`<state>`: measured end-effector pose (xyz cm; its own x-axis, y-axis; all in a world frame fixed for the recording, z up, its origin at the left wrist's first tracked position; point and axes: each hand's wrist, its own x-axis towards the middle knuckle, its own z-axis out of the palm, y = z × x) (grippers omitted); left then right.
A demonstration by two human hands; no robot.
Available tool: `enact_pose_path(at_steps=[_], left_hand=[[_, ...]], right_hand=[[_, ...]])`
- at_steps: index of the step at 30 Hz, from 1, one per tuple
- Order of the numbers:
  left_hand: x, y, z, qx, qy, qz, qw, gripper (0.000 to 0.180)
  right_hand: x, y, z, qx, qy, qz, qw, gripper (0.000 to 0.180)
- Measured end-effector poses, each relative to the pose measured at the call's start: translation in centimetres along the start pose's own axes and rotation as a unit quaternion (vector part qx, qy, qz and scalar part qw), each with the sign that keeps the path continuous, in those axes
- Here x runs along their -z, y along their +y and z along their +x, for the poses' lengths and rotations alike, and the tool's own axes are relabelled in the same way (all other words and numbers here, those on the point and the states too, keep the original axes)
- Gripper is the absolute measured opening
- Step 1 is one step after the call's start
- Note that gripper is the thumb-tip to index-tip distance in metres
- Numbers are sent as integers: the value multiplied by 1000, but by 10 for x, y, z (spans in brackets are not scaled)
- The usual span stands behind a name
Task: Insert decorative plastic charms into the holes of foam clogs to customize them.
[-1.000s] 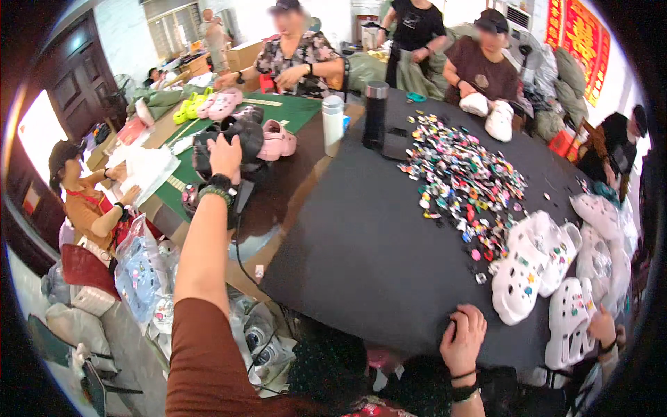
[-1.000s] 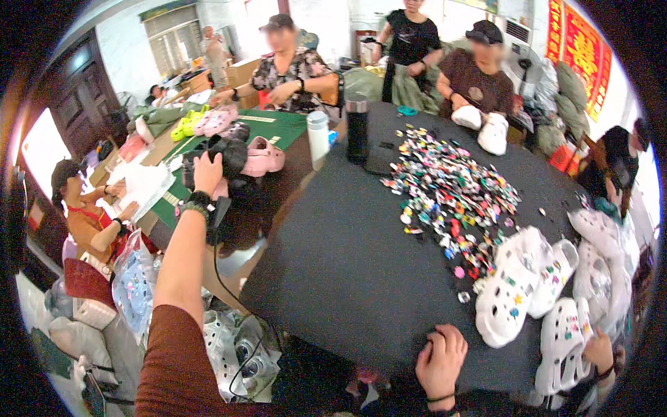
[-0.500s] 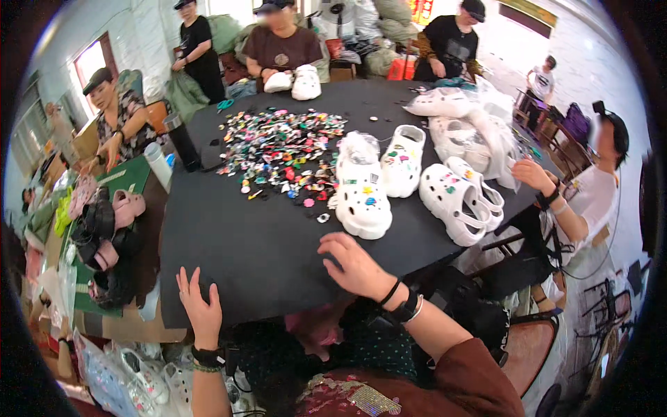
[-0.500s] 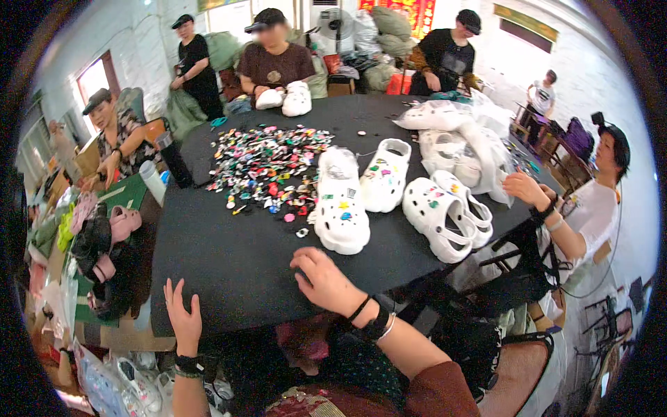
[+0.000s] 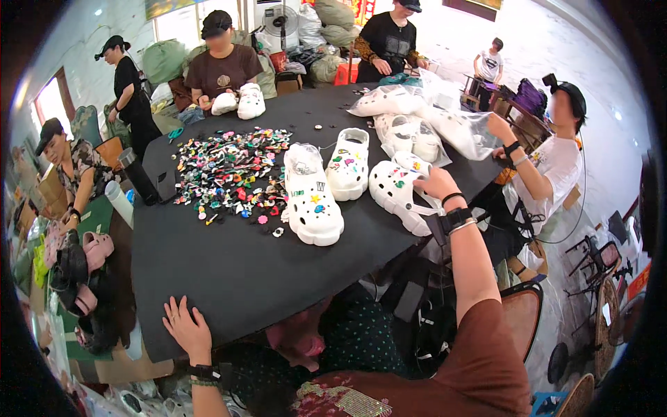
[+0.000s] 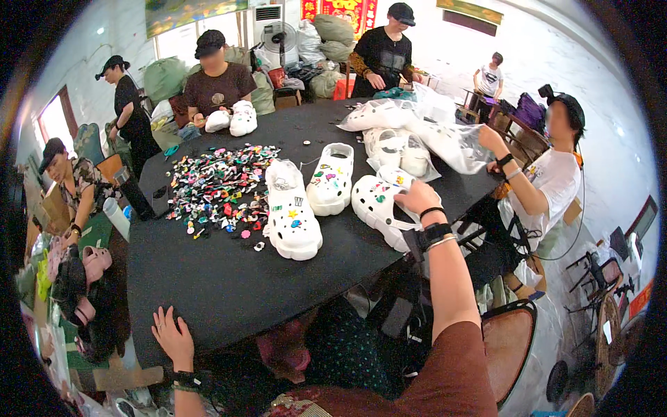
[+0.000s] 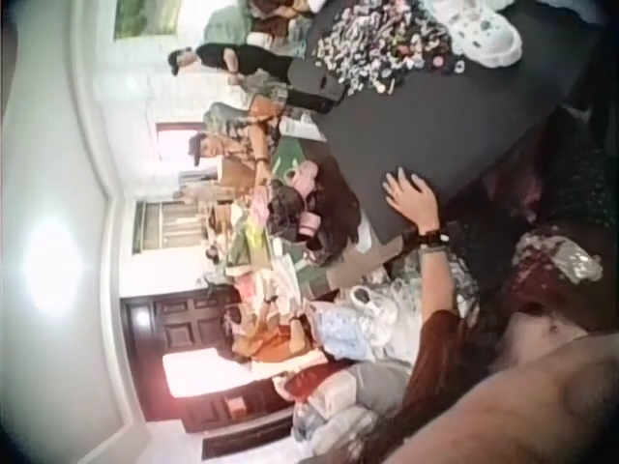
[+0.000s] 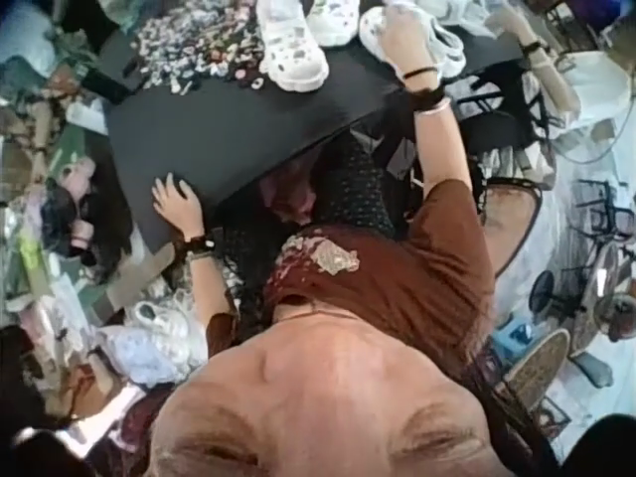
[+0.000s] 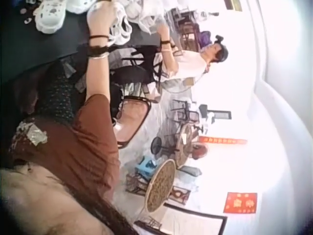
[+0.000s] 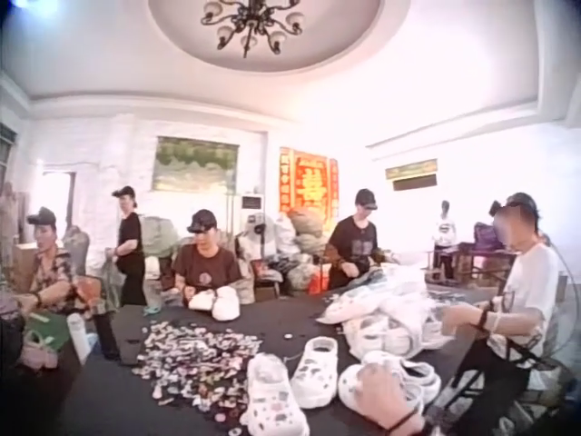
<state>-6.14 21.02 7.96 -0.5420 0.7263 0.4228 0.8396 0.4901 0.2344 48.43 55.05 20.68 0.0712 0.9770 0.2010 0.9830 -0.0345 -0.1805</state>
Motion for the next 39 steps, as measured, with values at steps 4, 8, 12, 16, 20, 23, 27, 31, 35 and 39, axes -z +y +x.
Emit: enact_pose_path(at_steps=[4,8,12,16,20,23,27,31,35,39], left_hand=[[-12,-18,-1,-22,22,25,999,36],[-7,-14,-2,-19,26,16,999,36],[-1,-4,0,-18,24,3,1000,36],[-2,-9,-2,-16,15,0,1000,37],[-6,-11,-3,-23,23,4,999,37],[-11,-17,-5,-32,37,-3,999,37],[-4,4,-13,-60,-10,-154,986,36],[44,57,-31,6,-139,-515,846,45],[60,68,-34,-39,-132,-640,756,63],[70,44,-21,68,-110,-648,750,71]], right_hand=[[-11,22,15,83,-23,56,995,54],[-9,20,8,55,-62,8,997,49],[-20,35,8,100,21,12,995,41],[3,16,-22,103,90,36,990,34],[57,-21,-71,144,169,62,973,29],[97,-71,-108,185,179,100,961,25],[108,-135,-146,300,217,139,918,21],[83,-219,-184,381,131,220,888,19],[41,-276,-213,408,63,272,869,20],[6,-318,-246,410,36,284,866,22]])
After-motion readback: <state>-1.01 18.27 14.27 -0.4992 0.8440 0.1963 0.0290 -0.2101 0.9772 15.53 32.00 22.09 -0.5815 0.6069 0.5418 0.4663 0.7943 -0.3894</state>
